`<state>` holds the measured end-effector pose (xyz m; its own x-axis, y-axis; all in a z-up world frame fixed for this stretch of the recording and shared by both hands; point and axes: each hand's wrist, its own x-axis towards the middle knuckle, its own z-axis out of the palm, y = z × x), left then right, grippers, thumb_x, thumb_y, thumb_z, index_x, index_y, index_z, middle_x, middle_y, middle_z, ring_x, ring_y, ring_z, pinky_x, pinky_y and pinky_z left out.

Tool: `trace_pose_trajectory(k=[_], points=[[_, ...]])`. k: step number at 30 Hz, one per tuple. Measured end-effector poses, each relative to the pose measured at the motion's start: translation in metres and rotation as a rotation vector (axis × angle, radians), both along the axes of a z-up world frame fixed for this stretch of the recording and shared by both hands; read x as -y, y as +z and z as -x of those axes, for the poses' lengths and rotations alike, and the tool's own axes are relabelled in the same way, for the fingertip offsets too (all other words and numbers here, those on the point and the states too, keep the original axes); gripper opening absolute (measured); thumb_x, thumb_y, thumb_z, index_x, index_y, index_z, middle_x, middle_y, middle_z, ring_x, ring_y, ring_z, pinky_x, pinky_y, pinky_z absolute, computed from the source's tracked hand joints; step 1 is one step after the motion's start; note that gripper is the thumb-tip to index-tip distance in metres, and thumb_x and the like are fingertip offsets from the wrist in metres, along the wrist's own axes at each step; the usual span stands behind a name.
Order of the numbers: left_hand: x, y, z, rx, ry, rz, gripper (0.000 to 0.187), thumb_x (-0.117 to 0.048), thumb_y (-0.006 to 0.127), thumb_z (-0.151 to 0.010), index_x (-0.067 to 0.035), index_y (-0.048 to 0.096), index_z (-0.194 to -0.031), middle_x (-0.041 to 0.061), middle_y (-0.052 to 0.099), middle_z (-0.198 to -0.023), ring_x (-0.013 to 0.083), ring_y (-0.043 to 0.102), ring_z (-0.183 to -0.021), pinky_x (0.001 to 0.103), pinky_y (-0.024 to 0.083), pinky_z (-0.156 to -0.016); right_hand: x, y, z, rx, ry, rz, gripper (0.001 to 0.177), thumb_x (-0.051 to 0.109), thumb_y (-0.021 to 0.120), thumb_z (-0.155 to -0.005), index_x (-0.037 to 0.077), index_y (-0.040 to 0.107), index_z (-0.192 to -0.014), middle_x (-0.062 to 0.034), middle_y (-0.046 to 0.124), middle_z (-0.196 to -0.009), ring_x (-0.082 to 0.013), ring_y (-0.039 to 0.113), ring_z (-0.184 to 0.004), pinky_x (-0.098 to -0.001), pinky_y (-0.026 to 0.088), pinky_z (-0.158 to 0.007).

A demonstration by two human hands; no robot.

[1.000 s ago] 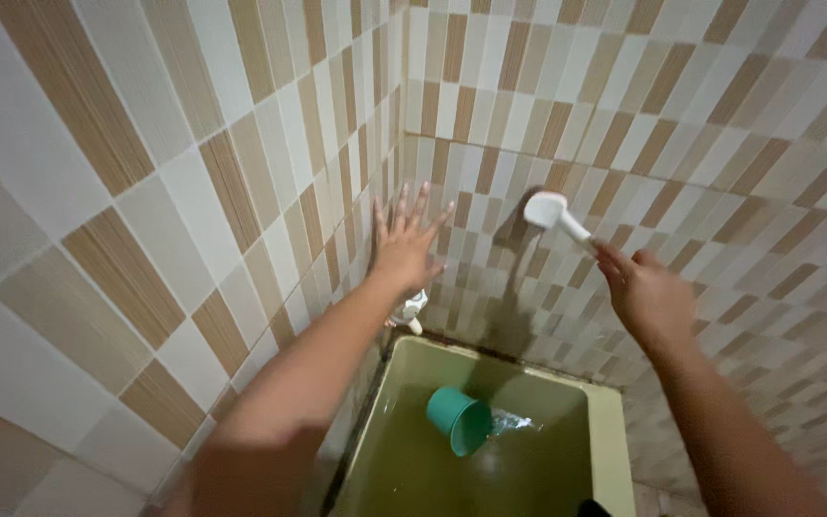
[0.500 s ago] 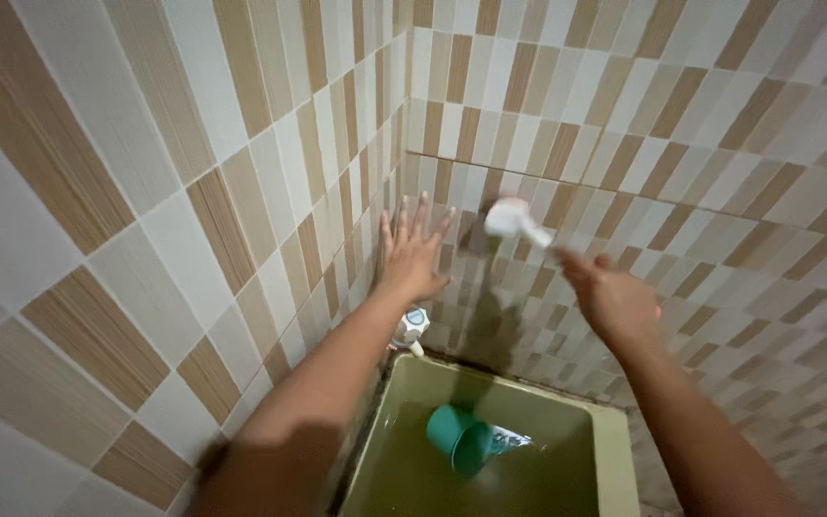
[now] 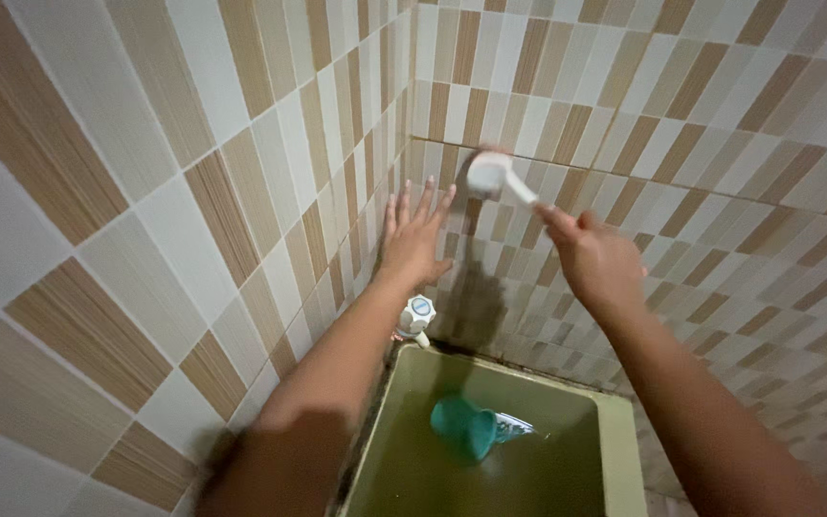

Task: The person brushes the tiles on a bathroom wall using a small white scrub brush and wipes the area with a dark cloth.

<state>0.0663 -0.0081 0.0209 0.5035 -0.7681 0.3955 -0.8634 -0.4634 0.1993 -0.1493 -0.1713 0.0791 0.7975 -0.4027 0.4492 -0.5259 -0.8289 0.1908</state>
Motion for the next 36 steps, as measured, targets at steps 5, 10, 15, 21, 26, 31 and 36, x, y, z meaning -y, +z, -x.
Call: trace_pose_trajectory(k=[5, 10, 15, 21, 26, 31, 36], points=[[0.002, -0.004, -0.003, 0.006, -0.007, 0.037, 0.129, -0.045, 0.091, -0.066, -0.032, 0.006, -0.162, 0.015, 0.003, -0.171, 0.0419, 0.003, -0.157, 0.055, 0.004, -0.127, 0.011, -0.002, -0.005, -0.133, 0.092, 0.069, 0.041, 0.041, 0.055, -0.099, 0.045, 0.058, -0.139, -0.0097, 0.065, -0.086, -0.0297, 0.070, -0.065, -0.0440, 0.057, -0.052], [0.001, -0.004, 0.000, 0.012, 0.013, 0.002, 0.132, -0.045, 0.092, -0.065, -0.034, 0.005, -0.163, 0.018, 0.002, -0.172, 0.0415, 0.004, -0.158, 0.056, 0.005, -0.127, 0.001, 0.006, 0.005, 0.047, -0.055, -0.006, 0.039, 0.040, 0.053, -0.107, 0.047, 0.057, -0.145, -0.0084, 0.065, -0.087, -0.0279, 0.068, -0.065, -0.0434, 0.055, -0.053], [0.000, -0.009, 0.000, -0.032, -0.017, 0.062, 0.130, -0.042, 0.093, -0.066, -0.036, 0.004, -0.161, 0.017, -0.002, -0.171, 0.0417, 0.002, -0.157, 0.057, 0.003, -0.127, 0.003, 0.003, -0.009, -0.275, -0.011, 0.028, 0.042, 0.042, 0.052, -0.102, 0.049, 0.054, -0.143, -0.0075, 0.066, -0.091, -0.0228, 0.069, -0.061, -0.0372, 0.058, -0.047], [0.001, -0.004, 0.001, -0.083, 0.013, -0.016, 0.131, -0.042, 0.092, -0.066, -0.036, 0.002, -0.161, 0.017, -0.006, -0.171, 0.0405, -0.002, -0.158, 0.055, 0.000, -0.127, 0.007, -0.004, -0.011, -0.162, -0.026, 0.008, 0.038, 0.039, 0.048, -0.108, 0.046, 0.055, -0.145, -0.0081, 0.069, -0.087, -0.0219, 0.068, -0.063, -0.0353, 0.057, -0.049], [-0.002, -0.005, 0.005, -0.051, 0.006, 0.002, 0.130, -0.042, 0.092, -0.066, -0.036, 0.005, -0.163, 0.016, -0.003, -0.172, 0.0404, 0.000, -0.160, 0.056, 0.001, -0.128, 0.004, -0.004, 0.006, -0.198, -0.023, 0.046, 0.041, 0.039, 0.052, -0.103, 0.050, 0.054, -0.142, -0.0086, 0.067, -0.087, -0.0250, 0.068, -0.060, -0.0396, 0.055, -0.047], [0.001, -0.008, 0.001, -0.065, -0.005, -0.071, 0.132, -0.041, 0.092, -0.064, -0.035, 0.004, -0.163, 0.018, -0.006, -0.172, 0.0411, -0.005, -0.158, 0.058, -0.002, -0.127, 0.021, -0.009, 0.045, 0.023, -0.102, -0.114, 0.038, 0.036, 0.052, -0.108, 0.046, 0.057, -0.144, -0.0088, 0.066, -0.086, -0.0262, 0.067, -0.060, -0.0431, 0.056, -0.050], [-0.003, -0.015, 0.003, -0.043, -0.055, -0.025, 0.128, -0.042, 0.091, -0.065, -0.040, 0.006, -0.162, 0.016, -0.006, -0.172, 0.0410, -0.006, -0.159, 0.061, -0.003, -0.125, 0.037, -0.024, 0.088, -0.013, -0.061, 0.068, 0.037, 0.037, 0.058, -0.102, 0.046, 0.064, -0.137, -0.0060, 0.066, -0.081, -0.0242, 0.064, -0.059, -0.0424, 0.053, -0.049]])
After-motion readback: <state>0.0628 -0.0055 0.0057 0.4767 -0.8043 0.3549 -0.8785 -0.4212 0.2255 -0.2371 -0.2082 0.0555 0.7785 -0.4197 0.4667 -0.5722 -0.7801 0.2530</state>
